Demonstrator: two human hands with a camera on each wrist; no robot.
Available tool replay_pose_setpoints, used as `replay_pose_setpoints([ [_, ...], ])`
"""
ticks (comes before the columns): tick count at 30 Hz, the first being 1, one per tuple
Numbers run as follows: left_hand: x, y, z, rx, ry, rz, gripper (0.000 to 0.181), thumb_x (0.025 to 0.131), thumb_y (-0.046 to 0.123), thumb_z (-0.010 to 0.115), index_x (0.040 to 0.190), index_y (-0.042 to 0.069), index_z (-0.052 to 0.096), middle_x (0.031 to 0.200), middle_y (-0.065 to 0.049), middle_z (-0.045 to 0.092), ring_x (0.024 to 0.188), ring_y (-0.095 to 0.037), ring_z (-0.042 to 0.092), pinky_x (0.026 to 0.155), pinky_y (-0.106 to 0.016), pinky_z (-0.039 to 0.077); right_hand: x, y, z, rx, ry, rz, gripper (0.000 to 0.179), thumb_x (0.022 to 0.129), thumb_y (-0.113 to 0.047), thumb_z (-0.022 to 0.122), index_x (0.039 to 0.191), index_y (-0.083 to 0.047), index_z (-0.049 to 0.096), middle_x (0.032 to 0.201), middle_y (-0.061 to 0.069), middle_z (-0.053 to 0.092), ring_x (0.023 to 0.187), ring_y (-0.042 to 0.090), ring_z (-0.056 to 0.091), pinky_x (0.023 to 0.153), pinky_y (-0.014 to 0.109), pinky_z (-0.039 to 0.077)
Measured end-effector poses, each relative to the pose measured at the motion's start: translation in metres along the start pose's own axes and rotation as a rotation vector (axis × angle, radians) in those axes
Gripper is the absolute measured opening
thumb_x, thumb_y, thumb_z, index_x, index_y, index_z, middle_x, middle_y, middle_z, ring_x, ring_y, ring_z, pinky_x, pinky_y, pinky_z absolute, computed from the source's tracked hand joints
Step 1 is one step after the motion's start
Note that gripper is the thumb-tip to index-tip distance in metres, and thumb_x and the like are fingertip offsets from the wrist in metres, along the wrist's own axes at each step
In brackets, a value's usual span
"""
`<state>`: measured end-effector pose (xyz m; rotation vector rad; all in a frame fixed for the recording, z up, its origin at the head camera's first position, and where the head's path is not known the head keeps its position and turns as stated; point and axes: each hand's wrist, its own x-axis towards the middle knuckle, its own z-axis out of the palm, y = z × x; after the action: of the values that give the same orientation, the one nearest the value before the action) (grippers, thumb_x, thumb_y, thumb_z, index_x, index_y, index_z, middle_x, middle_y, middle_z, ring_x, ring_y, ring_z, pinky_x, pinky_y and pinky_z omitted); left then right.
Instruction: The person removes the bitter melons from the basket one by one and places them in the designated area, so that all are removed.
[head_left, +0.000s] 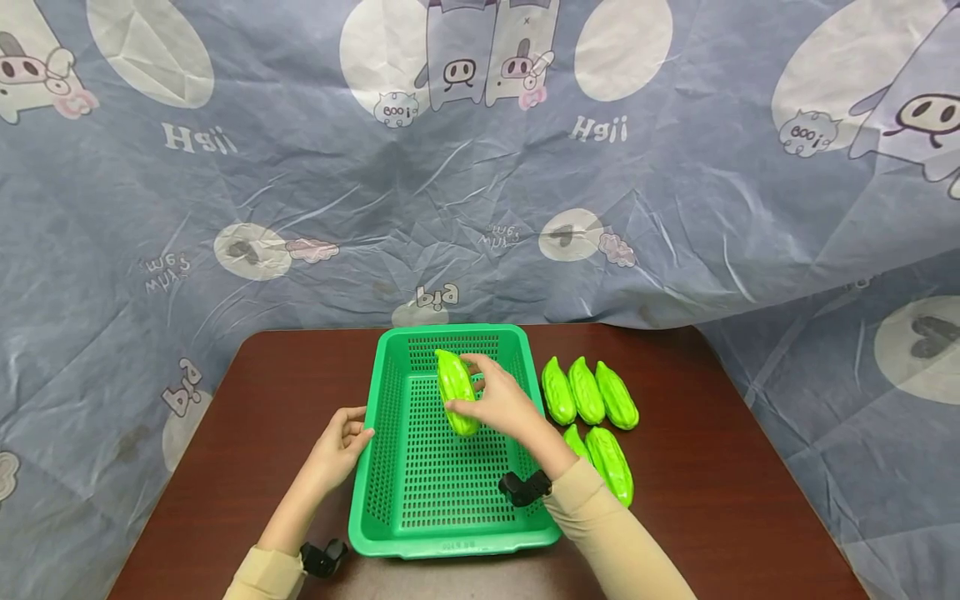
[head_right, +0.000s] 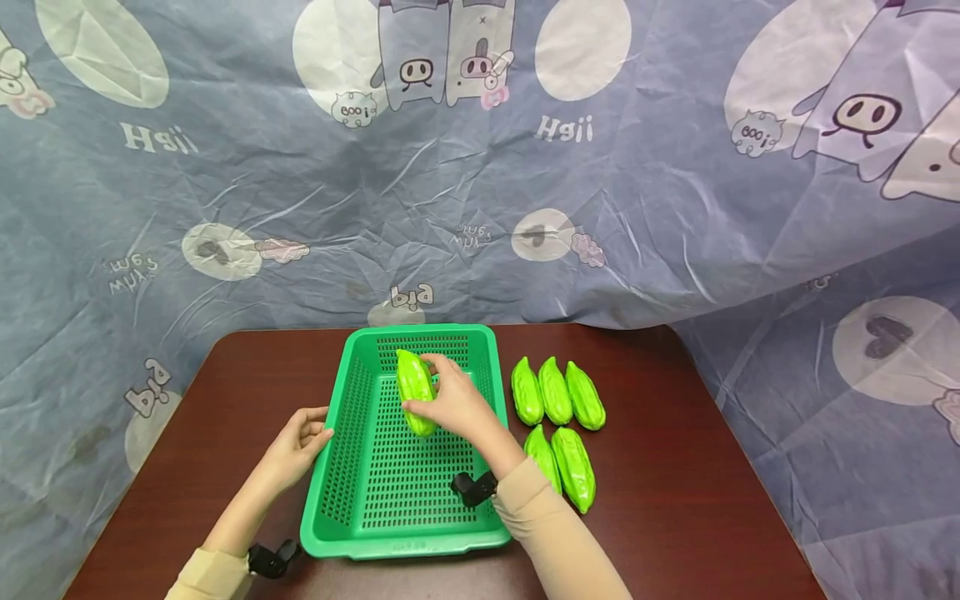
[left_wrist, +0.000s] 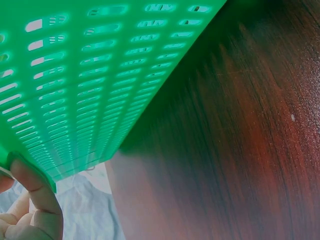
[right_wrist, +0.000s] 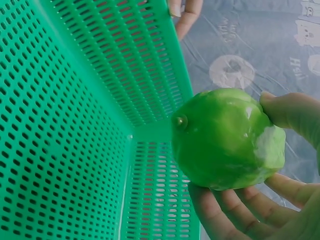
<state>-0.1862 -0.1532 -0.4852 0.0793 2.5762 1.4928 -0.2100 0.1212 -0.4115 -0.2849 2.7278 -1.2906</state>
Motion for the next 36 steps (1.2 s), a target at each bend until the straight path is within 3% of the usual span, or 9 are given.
replay_pose_setpoints([
  [7, 0.0, 0.001, 0.0, 0.008, -0.002, 0.001, 0.044, 0.103, 0.013, 0.053, 0.143, 0.0, 0.038, 0.111, -0.017, 0.065, 0.094, -0.021, 0.065, 0.079, -0.034, 0.049, -0.003, 0.006, -0.012, 0.015, 0.057, -0.014, 0.079, 0.079, -0.031, 0.083, 0.146, -0.014, 0.044, 0.131, 0.011, 0.057, 0.109, 0.028, 0.062, 0.077, 0.038, 0.056],
  [22, -0.002, 0.003, 0.0, 0.011, -0.006, -0.005, 0.045, 0.103, 0.015, 0.053, 0.143, 0.001, 0.038, 0.113, -0.018, 0.065, 0.1, -0.026, 0.065, 0.085, -0.041, 0.051, -0.018, 0.017, -0.045, 0.017, 0.132, 0.003, 0.081, 0.082, -0.034, 0.081, 0.149, -0.014, 0.04, 0.136, 0.013, 0.054, 0.114, 0.032, 0.059, 0.087, 0.047, 0.052],
  [36, -0.003, 0.003, 0.001, 0.024, 0.0, -0.005, 0.044, 0.103, 0.013, 0.053, 0.142, -0.001, 0.039, 0.113, -0.018, 0.065, 0.096, -0.023, 0.065, 0.079, -0.034, 0.05, -0.036, 0.038, -0.076, 0.031, 0.209, 0.03, 0.079, 0.084, -0.031, 0.079, 0.149, -0.012, 0.038, 0.135, 0.017, 0.053, 0.118, 0.036, 0.056, 0.094, 0.051, 0.048],
])
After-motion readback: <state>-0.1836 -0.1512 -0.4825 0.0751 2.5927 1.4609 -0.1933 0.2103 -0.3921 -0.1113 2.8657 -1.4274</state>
